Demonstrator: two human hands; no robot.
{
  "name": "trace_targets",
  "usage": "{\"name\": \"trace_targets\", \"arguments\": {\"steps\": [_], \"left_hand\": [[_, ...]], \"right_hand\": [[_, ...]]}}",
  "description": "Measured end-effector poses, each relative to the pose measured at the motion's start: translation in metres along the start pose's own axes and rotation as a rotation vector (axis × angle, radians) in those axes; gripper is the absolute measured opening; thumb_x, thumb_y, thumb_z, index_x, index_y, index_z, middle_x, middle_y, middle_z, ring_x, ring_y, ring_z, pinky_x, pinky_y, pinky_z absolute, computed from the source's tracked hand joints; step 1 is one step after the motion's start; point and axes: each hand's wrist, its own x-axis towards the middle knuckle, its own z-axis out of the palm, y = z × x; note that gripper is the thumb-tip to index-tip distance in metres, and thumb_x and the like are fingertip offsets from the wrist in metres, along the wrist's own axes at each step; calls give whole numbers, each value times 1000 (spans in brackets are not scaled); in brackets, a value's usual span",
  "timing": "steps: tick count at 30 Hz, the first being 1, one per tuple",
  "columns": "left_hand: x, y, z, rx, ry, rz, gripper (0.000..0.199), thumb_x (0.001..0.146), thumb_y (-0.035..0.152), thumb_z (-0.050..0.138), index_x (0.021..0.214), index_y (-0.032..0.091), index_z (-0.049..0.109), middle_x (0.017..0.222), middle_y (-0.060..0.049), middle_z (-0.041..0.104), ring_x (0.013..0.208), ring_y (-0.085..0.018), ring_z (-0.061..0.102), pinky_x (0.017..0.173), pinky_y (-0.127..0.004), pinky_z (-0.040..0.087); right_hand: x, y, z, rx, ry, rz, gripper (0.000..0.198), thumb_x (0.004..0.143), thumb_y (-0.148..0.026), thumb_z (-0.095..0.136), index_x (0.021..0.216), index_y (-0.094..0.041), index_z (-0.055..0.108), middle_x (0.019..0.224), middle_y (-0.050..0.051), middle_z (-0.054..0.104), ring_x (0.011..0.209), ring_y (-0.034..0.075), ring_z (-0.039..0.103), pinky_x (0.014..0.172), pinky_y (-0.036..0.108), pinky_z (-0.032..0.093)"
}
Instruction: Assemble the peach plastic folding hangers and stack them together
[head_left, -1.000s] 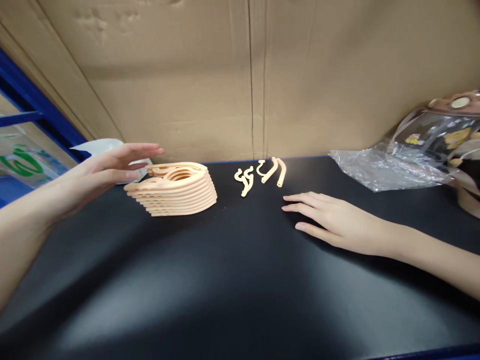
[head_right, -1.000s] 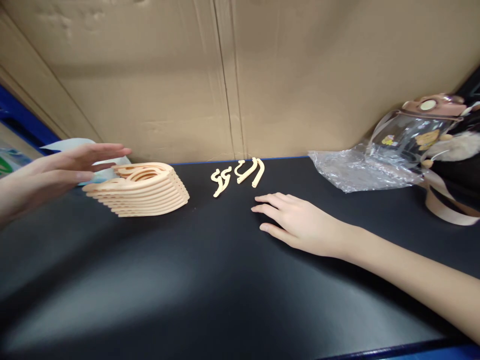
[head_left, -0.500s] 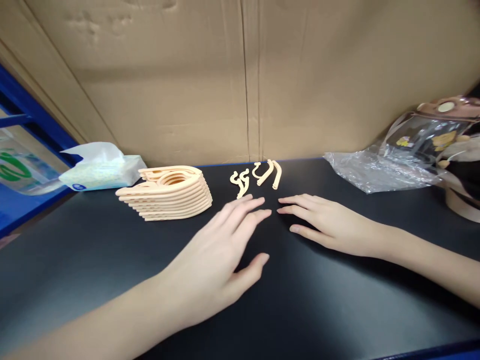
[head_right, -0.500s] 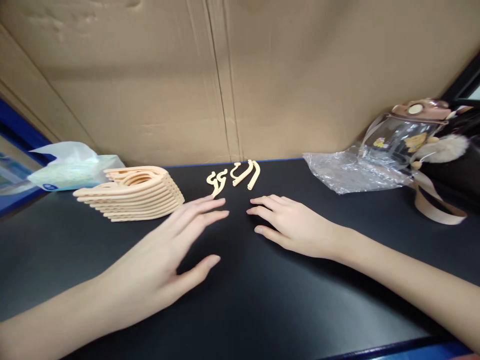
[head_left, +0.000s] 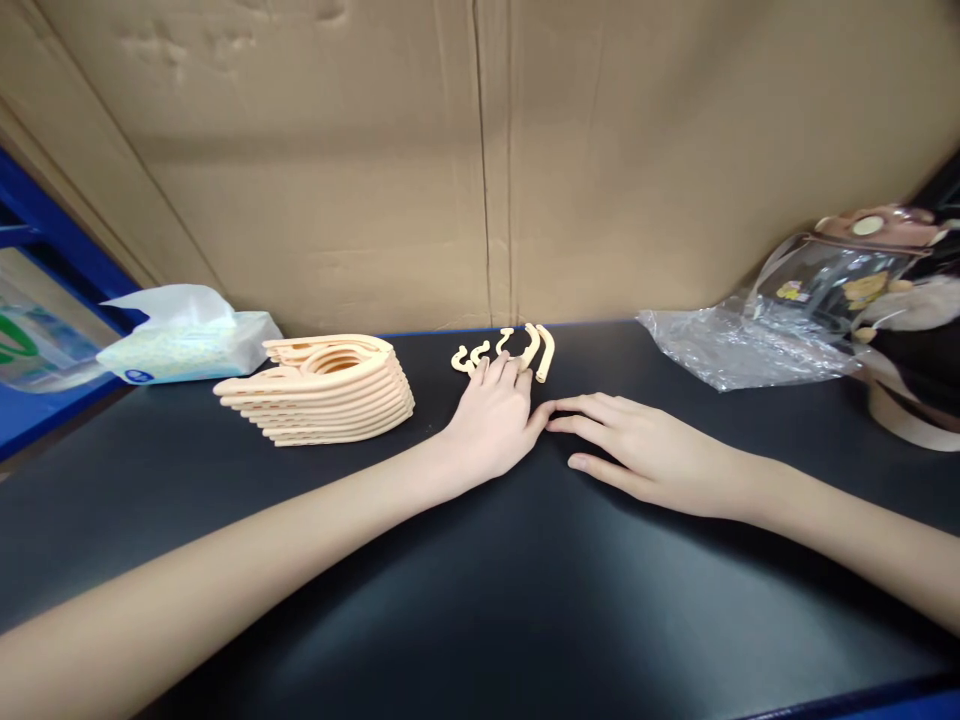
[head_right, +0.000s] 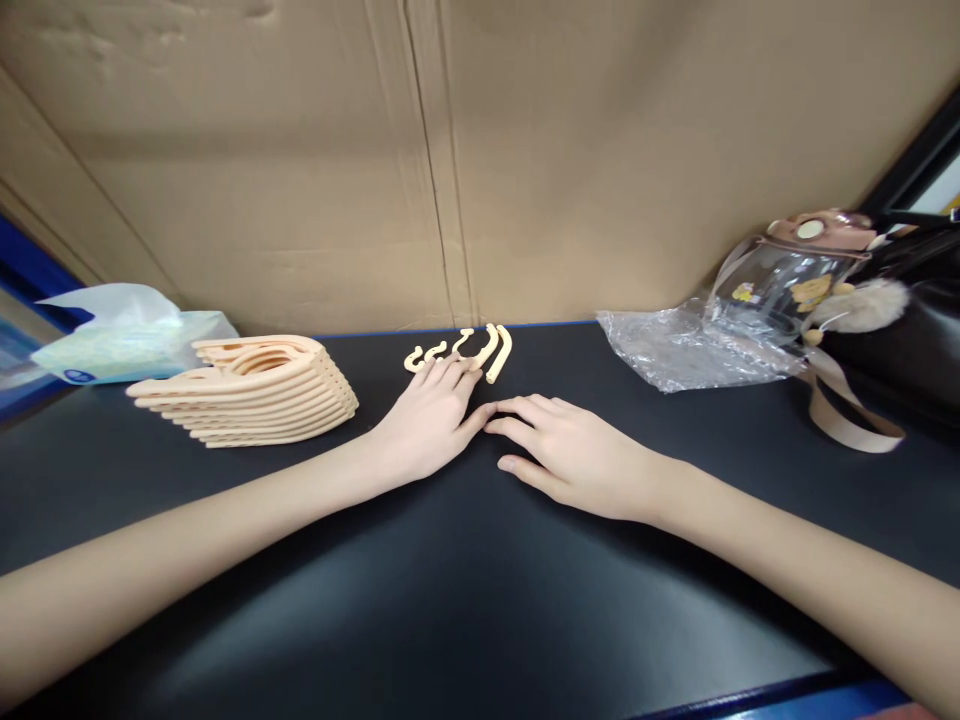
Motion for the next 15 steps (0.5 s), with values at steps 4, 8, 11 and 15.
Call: {"name": "trace_targets", "arguments": {"steps": [4,8,11,15], "left_hand": [[-5,7,2,-25,15,49,40,98,25,33,128,5,49,138,-16,49,135,-29,35,112,-47,27],[-3,4,2,-50,9,72,40,97,24,32,132,8,45,138,-14,50,135,-27,37,110,-45,31],[1,-1,2,-53,-7,75,41,96,21,32,133,9,44,142,-13,47,137,-25,35,111,-44,30],[-1,-6,-2,-19,-14,28,44,96,22,36,135,5,42,148,-18,37,141,-29,28,115,-48,22]], "right_hand": [[0,0,-1,28,6,-1,38,97,-36,38,129,-21,52,133,11,53,119,25,52,101,46,44],[0,0,-1,28,5,0,38,97,-36,38,130,-21,52,133,11,53,119,25,52,102,47,44],[0,0,0,8,7,3,40,97,-36,38,131,-20,52,134,12,52,120,25,52,102,46,43],[-1,1,2,-22,6,2,41,97,-36,37,132,-18,52,136,13,51,121,25,52,103,45,43]]}}
